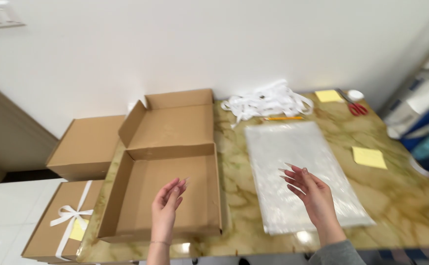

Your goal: The person opens a cardboard box and removes a pair of jeans wrapped in plastic. They unwrap the jeans, unfold them, and place them on a white hanger. Finally, the person hangs the jeans on a clothing rack and closes the empty box.

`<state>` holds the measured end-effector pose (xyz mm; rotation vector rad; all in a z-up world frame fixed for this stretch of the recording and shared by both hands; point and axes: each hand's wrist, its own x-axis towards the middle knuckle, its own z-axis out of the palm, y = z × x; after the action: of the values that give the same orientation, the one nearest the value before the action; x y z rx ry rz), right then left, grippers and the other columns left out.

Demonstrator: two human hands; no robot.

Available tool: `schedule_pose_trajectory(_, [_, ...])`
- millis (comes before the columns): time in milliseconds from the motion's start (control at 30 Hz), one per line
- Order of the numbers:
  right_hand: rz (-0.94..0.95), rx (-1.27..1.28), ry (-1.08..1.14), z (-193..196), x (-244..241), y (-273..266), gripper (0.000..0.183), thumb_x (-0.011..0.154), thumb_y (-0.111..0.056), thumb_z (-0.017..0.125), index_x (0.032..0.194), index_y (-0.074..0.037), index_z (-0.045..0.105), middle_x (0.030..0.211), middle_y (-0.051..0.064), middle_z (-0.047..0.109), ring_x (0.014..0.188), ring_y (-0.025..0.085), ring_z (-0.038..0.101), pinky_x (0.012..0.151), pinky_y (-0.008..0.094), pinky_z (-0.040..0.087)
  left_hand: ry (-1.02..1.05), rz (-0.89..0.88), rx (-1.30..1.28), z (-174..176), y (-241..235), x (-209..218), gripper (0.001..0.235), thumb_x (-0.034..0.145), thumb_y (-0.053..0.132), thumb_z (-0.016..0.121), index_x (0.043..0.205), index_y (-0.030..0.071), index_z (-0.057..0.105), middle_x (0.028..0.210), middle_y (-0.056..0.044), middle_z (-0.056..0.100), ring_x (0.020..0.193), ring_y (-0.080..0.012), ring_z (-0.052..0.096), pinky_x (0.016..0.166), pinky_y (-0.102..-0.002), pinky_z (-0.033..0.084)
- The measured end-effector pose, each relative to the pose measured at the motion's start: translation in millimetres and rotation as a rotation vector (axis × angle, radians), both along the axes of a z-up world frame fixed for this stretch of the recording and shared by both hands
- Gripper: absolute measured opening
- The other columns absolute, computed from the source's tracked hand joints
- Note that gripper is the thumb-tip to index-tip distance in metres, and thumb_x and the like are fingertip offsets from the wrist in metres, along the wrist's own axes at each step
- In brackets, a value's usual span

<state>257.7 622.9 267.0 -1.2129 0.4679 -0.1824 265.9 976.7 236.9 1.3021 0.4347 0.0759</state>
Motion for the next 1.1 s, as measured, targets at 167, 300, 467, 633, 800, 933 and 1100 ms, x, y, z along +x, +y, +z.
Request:
schedule_pose_trajectory(167, [0.045,0.035,0.0,-5,57,17,0.04,0.11,-0.022,0.05,0.132,0.008,0.066,0.123,0.027,0.071,0.115,0.039,0.068,0.102,0.048,0.055,0.025,0.078,0.047,7,32,33,0.034,0.1,0.014,0.06,0.132,0.007,0.07,0.131,-0.01,0.08,0.125,-0.0211,0.073,0.107,-0.037,0.051])
schedule_pose_trajectory(300, [0.116,0.057,0.045,-42,94,25,0.04,0.11,-0.021,0.051,0.132,0.008,0.065,0.124,0.027,0.071,0.114,0.038,0.068,0.1,0.047,0.054,0.051,0.141,0.059,-11,52,51,0.034,0.1,0.016,0.06,0.132,0.007,0.071,0.131,-0.009,0.079,0.124,-0.0209,0.074,0.105,-0.037,0.051])
schedule_pose_trajectory(467, [0.222,-0.059,0.187,-96,116,55,0.045,0.102,-0.008,0.058,0.145,0.005,0.061,0.131,0.029,0.069,0.115,0.038,0.065,0.097,0.047,0.052,-0.081,0.307,0.252,-56,96,80,0.025,0.099,0.014,0.065,0.121,0.008,0.076,0.125,-0.005,0.078,0.119,-0.0129,0.07,0.106,-0.027,0.053])
schedule_pose_trajectory(633, [0.399,-0.233,0.445,-98,101,98,0.056,0.097,-0.009,0.066,0.152,-0.007,0.061,0.148,0.014,0.068,0.138,0.022,0.059,0.111,0.042,0.048,-0.127,0.395,0.507,-71,170,145,0.036,0.095,0.019,0.064,0.13,0.013,0.068,0.138,-0.009,0.066,0.135,-0.0209,0.058,0.118,-0.035,0.041])
schedule_pose_trajectory(800, [0.419,-0.268,0.524,-136,98,120,0.059,0.095,-0.015,0.067,0.153,-0.008,0.061,0.153,0.011,0.065,0.141,0.019,0.057,0.115,0.04,0.047,0.097,0.255,0.759,-47,226,258,0.04,0.092,0.037,0.061,0.129,0.024,0.07,0.133,-0.011,0.061,0.133,-0.0302,0.053,0.118,-0.043,0.034])
schedule_pose_trajectory(933, [0.305,-0.445,0.473,-188,94,121,0.057,0.092,-0.013,0.073,0.148,-0.007,0.065,0.146,0.011,0.068,0.131,0.018,0.061,0.113,0.032,0.045,0.301,-0.115,0.854,-70,256,350,0.047,0.092,0.049,0.055,0.125,0.023,0.074,0.131,-0.005,0.072,0.121,-0.0303,0.066,0.106,-0.041,0.048])
schedule_pose_trajectory(1100, [0.11,-0.436,0.387,-206,76,133,0.043,0.102,-0.01,0.062,0.145,-0.004,0.065,0.146,0.013,0.065,0.128,0.018,0.057,0.108,0.034,0.046,0.273,-0.37,0.924,-117,264,424,0.048,0.096,0.047,0.051,0.127,0.02,0.076,0.131,-0.004,0.074,0.124,-0.0311,0.065,0.107,-0.041,0.049])
